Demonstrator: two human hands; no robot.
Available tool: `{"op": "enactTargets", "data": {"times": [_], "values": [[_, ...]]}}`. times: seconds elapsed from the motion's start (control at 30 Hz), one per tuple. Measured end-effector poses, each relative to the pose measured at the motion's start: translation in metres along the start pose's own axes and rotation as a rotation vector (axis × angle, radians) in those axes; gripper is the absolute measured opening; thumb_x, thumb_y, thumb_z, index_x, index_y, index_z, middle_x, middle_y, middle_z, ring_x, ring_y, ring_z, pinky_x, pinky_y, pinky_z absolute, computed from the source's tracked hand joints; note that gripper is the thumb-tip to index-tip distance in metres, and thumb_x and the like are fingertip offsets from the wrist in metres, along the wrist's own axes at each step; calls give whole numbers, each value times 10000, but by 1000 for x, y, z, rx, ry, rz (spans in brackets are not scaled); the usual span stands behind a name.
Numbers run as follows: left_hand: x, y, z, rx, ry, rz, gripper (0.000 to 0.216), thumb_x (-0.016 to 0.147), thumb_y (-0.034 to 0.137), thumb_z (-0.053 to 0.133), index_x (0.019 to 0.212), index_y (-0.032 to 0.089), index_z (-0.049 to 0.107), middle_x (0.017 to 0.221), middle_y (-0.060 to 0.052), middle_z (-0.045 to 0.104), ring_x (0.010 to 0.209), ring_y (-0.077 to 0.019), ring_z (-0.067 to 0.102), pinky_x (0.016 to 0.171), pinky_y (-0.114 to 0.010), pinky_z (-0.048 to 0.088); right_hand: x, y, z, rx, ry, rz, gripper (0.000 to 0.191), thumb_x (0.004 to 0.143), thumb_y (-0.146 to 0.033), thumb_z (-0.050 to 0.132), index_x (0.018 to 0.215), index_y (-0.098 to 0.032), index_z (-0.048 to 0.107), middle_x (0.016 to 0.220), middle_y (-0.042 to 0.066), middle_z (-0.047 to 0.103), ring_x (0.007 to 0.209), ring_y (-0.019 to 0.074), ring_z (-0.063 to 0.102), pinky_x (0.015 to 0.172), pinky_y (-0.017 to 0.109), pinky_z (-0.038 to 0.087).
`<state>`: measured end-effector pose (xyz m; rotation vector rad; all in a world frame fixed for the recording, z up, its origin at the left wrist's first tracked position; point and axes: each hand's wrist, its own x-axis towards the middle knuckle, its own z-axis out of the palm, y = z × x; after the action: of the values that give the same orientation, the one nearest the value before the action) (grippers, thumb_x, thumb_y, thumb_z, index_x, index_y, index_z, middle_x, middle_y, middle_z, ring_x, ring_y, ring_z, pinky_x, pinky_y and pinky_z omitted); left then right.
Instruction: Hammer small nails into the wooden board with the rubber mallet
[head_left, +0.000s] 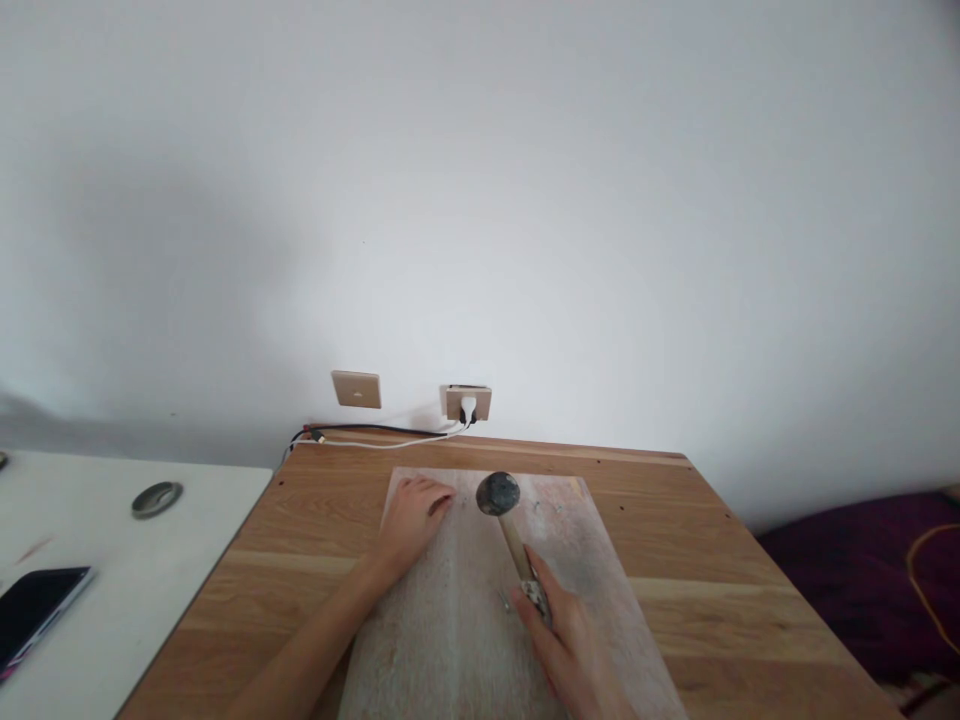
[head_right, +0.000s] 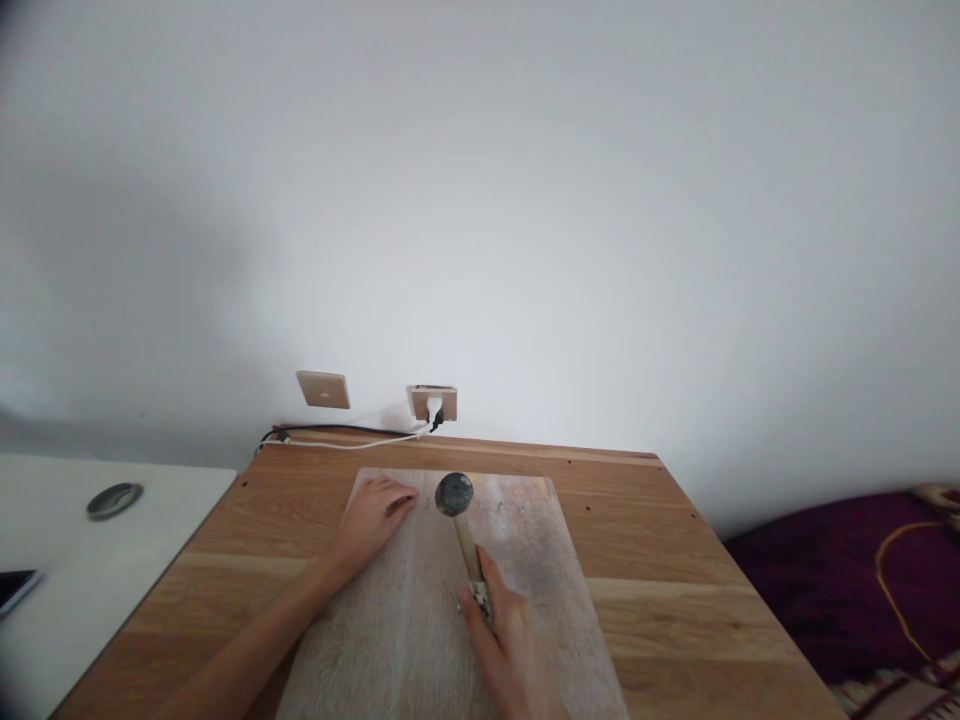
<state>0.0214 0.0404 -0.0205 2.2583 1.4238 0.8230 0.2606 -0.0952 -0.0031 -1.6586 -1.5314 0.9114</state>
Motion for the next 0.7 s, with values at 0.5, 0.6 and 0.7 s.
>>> {"op": "enactTargets", "data": {"times": [0.5,0.6,0.7], "values": [[3,4,0,-150,-18,-77,394,846,83,606,1201,223,704,1030,-67,779,966,-260,691,971,-422,487,18,-23,17,-17,-194,-84,559,1027,-404,435,1529,-166,505,1288,146,740,1164,285,710,967,385,552],[2,2,2,-185,-7,-94,478,822,61,582,1268,208,669,1069,-85,777,1005,-267,696,996,-431,490,21,-27,21,-30,-206,-114,556,1015,-360,451,1533,-165,499,1237,148,759,1127,284,722,947,397,554],[2,0,3,-222,5,-93,489,783,52,590,1244,191,675,1117,-96,766,1069,-274,687,1009,-427,497,22,-28,24,-38,-222,-119,561,1012,-340,442,1541,-159,486,1186,148,774,1074,273,738,914,386,555]]}}
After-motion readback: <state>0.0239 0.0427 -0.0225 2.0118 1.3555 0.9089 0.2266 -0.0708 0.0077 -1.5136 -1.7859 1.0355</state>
